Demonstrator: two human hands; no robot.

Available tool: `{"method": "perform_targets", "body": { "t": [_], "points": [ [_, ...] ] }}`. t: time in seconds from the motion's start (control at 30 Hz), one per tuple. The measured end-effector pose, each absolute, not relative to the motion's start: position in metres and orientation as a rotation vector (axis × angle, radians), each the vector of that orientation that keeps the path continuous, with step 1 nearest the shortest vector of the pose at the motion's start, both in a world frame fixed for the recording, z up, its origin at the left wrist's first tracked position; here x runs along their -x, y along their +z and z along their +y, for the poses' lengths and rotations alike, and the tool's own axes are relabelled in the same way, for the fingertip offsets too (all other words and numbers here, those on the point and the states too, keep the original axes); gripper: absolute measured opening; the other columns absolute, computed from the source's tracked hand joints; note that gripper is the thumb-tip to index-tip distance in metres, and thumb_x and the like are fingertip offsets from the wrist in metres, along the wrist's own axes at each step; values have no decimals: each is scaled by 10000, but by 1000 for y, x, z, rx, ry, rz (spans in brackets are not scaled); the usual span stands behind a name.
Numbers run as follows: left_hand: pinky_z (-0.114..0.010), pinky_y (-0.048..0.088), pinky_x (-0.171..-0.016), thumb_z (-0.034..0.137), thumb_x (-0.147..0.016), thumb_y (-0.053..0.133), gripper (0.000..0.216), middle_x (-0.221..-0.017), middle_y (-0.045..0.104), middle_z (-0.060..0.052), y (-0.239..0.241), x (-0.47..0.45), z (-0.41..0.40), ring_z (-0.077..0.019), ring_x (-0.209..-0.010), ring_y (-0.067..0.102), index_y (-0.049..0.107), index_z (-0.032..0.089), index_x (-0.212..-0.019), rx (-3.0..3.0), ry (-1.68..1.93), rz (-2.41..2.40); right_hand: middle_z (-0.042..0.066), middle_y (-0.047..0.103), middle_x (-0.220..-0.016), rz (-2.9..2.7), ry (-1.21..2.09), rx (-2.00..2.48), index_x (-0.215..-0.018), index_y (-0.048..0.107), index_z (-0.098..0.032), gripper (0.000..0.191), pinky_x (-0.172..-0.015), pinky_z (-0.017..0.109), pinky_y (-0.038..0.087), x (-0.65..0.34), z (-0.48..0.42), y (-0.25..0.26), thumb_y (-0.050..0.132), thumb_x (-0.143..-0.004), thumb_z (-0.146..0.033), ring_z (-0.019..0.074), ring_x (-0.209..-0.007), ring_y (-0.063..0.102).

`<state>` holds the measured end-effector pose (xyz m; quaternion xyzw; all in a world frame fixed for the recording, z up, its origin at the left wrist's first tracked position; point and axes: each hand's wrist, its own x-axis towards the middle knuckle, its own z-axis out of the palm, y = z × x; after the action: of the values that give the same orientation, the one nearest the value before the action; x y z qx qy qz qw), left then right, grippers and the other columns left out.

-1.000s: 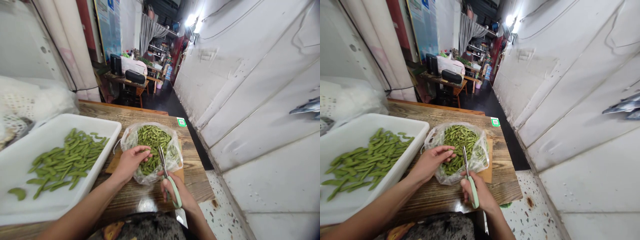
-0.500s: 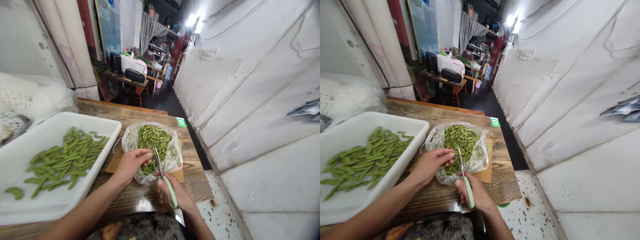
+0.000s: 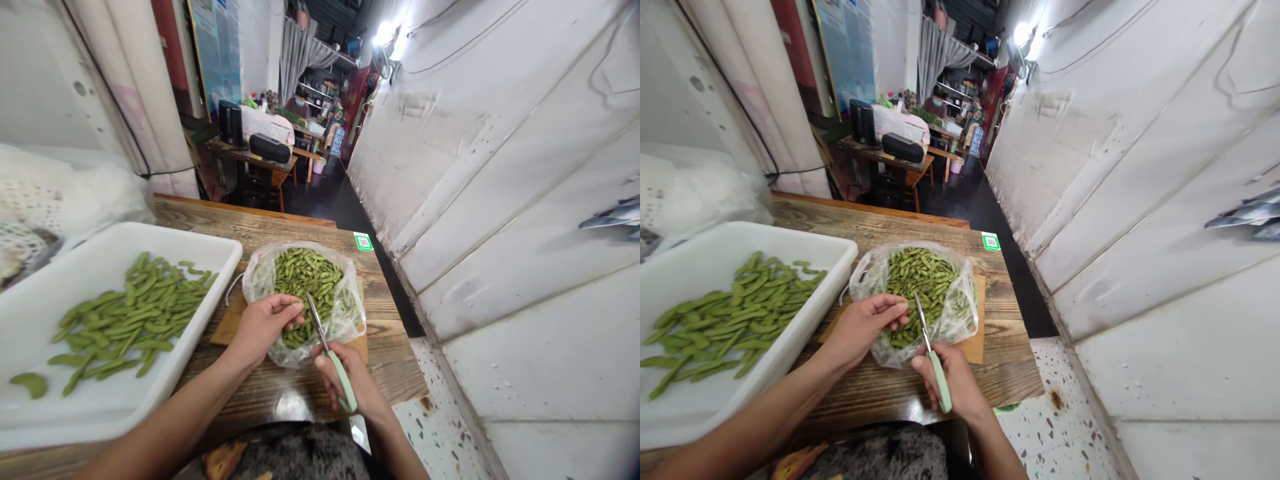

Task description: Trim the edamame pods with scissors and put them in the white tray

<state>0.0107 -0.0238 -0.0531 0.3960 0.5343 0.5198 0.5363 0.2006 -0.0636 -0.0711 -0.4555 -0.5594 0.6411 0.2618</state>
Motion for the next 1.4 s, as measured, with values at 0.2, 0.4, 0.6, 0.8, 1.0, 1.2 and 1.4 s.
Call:
{"method": "perform_targets", "body": {
  "t": [0.2, 0.4, 0.6, 0.8, 1.0, 1.2, 1.4],
  "points": [
    [-320, 523, -683, 401, -608, 709, 307, -927, 705, -83, -53, -4, -16, -197, -799, 666, 540, 162, -700, -794, 1413, 1222, -68, 470, -558, -1445, 1693, 1193, -1065, 544, -141, 532, -343, 172, 369, -205, -61, -76, 604, -786, -590, 58, -364, 417],
    [-343, 469, -778, 291, -771, 505, 201, -858, 713, -65, -64, -10, -12, -218, -817, 644, 658, 187, -849, -1627, 945, 1555, -74, 471, -552, -1450, 1690, 1213, -1078, 549, -141, 527, -352, 175, 365, -206, -62, -76, 619, -782, -572, 58, -361, 421],
    [-327, 442, -767, 262, -831, 493, 201, -889, 700, -124, -67, -29, -17, -253, -888, 645, 648, 181, -929, -2026, 461, 1933, -79, 470, -552, -1463, 1694, 1240, -1101, 544, -141, 552, -361, 182, 377, -209, -65, -76, 624, -772, -576, 61, -371, 419],
    [-323, 437, -708, 293, -867, 448, 238, -854, 718, -154, -62, -26, -16, -266, -838, 670, 646, 171, -920, -2028, 270, 1998, -81, 463, -556, -1455, 1700, 1216, -1101, 542, -149, 525, -360, 173, 379, -210, -66, -80, 626, -782, -557, 57, -376, 422],
    [-333, 438, -716, 274, -841, 468, 240, -861, 722, -161, -53, -20, -15, -274, -839, 668, 686, 172, -845, -2052, 211, 1929, -82, 453, -552, -1470, 1712, 1228, -1076, 545, -156, 507, -363, 171, 384, -209, -65, -79, 641, -771, -549, 54, -376, 411],
    [-331, 428, -699, 260, -814, 435, 277, -848, 721, -146, -52, -12, -11, -270, -802, 654, 696, 169, -813, -1935, 465, 1878, -75, 473, -563, -1499, 1691, 1256, -1070, 549, -159, 497, -367, 174, 384, -210, -64, -77, 637, -774, -549, 61, -386, 432],
    [-280, 422, -700, 414, -752, 532, 271, -772, 700, -40, -48, -4, -12, -204, -748, 613, 674, 183, -762, -1585, 921, 1423, -73, 473, -569, -1476, 1724, 1274, -1052, 546, -158, 516, -377, 172, 383, -208, -62, -74, 644, -756, -569, 60, -402, 426]
  ]
}}
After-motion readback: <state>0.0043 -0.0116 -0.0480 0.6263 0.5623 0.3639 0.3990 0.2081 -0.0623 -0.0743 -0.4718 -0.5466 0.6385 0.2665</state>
